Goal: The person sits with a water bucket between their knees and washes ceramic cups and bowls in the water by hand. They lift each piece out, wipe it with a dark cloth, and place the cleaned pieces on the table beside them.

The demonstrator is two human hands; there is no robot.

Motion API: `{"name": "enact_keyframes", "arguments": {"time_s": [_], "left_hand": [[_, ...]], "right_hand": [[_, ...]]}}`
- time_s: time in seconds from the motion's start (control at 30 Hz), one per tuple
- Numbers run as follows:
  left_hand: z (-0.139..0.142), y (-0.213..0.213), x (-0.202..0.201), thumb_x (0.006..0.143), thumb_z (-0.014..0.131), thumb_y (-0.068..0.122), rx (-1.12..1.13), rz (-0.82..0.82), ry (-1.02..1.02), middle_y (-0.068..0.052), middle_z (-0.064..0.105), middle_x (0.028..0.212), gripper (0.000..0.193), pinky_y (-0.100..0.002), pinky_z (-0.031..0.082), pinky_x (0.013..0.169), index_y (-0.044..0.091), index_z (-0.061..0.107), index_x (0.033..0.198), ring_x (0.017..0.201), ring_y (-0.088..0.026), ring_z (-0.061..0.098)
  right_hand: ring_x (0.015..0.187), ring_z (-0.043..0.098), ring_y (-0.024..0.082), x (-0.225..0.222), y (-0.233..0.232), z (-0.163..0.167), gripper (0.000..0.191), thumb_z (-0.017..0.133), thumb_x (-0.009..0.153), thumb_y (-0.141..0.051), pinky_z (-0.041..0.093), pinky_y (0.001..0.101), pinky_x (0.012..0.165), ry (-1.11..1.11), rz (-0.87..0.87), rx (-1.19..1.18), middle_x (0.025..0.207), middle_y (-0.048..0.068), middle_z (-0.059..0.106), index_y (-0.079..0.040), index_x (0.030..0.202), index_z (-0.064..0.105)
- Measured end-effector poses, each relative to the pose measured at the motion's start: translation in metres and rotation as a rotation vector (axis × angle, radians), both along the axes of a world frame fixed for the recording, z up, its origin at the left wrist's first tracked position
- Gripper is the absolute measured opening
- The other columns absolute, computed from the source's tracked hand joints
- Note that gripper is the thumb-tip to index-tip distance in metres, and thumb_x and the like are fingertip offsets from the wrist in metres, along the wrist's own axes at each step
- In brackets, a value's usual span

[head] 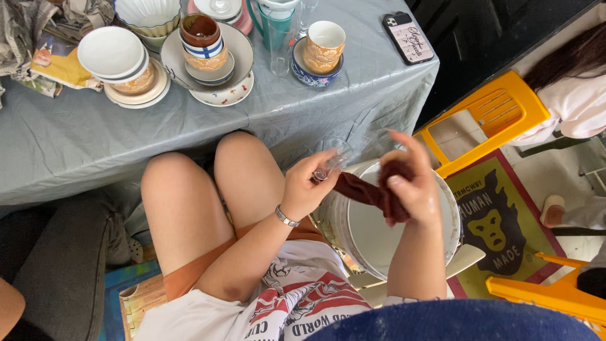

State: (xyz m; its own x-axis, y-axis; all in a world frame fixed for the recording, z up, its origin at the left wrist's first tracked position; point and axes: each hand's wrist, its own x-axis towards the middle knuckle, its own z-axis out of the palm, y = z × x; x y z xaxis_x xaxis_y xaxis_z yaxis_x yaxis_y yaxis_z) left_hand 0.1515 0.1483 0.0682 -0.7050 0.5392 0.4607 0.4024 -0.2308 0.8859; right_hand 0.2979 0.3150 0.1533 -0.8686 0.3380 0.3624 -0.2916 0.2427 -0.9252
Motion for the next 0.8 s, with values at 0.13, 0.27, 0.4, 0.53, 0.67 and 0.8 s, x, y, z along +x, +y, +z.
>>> {"name": "enact_keyframes", "arguments": {"time_s": [0.13, 0.27, 0.4, 0.53, 0.67, 0.8], "left_hand": [[0.030, -0.007, -0.006, 0.087, 0.077, 0.009, -0.055, 0.034, 0.244, -0.008, 0.072, 0.096, 0.036, -0.033, 0.056, 0.073, 0.010, 0.070, 0.123, 0.083, -0.023, 0.071], [0.042, -0.011, -0.014, 0.087, 0.078, 0.009, -0.096, -0.054, 0.079, -0.011, 0.069, 0.087, 0.034, -0.036, 0.056, 0.070, 0.008, 0.070, 0.120, 0.076, -0.025, 0.069], [0.037, -0.010, -0.015, 0.088, 0.076, 0.009, -0.009, 0.028, 0.190, -0.012, 0.073, 0.102, 0.037, -0.036, 0.058, 0.077, 0.008, 0.067, 0.124, 0.087, -0.028, 0.072], [0.019, -0.008, -0.011, 0.086, 0.076, 0.011, -0.054, 0.001, 0.176, -0.014, 0.071, 0.113, 0.049, -0.036, 0.058, 0.084, 0.005, 0.060, 0.133, 0.098, -0.027, 0.072], [-0.002, -0.005, -0.020, 0.094, 0.078, 0.016, 0.322, -0.557, -0.464, -0.010, 0.058, 0.130, 0.077, -0.034, 0.047, 0.115, 0.006, 0.041, 0.161, 0.127, -0.019, 0.059], [-0.021, 0.007, -0.016, 0.083, 0.084, 0.022, 0.238, -0.723, -0.395, -0.005, 0.046, 0.154, 0.097, -0.034, 0.038, 0.119, 0.010, 0.027, 0.160, 0.142, -0.013, 0.044]], "right_hand": [[0.070, 0.062, 0.011, -0.029, -0.026, 0.001, 0.066, 0.074, 0.086, -0.002, 0.049, 0.0237, 0.055, -0.262, -0.057, -0.109, 0.098, 0.006, 0.064, -0.004, 0.147, 0.049], [0.078, 0.064, 0.010, -0.044, -0.030, 0.000, 0.036, 0.070, 0.098, 0.001, 0.051, 0.0241, 0.068, -0.158, -0.168, -0.098, 0.097, 0.006, 0.068, -0.001, 0.133, 0.063], [0.084, 0.065, 0.009, -0.052, -0.032, -0.009, 0.035, 0.073, 0.088, 0.001, 0.053, 0.0225, 0.071, -0.102, -0.111, -0.042, 0.102, 0.003, 0.067, -0.004, 0.120, 0.060], [0.103, 0.066, 0.019, -0.058, -0.032, -0.021, 0.014, 0.073, 0.098, 0.002, 0.054, 0.0302, 0.090, 0.049, -0.150, 0.211, 0.110, 0.011, 0.068, -0.002, 0.110, 0.066], [0.102, 0.065, 0.023, -0.059, -0.031, -0.027, 0.009, 0.070, 0.096, -0.003, 0.055, 0.0345, 0.086, 0.197, -0.201, -0.135, 0.117, 0.015, 0.068, -0.003, 0.103, 0.064], [0.114, 0.063, 0.030, -0.067, -0.037, -0.029, 0.010, 0.067, 0.101, -0.013, 0.050, 0.0417, 0.102, 0.421, -0.245, -0.406, 0.115, 0.019, 0.068, -0.006, 0.102, 0.060]]}}
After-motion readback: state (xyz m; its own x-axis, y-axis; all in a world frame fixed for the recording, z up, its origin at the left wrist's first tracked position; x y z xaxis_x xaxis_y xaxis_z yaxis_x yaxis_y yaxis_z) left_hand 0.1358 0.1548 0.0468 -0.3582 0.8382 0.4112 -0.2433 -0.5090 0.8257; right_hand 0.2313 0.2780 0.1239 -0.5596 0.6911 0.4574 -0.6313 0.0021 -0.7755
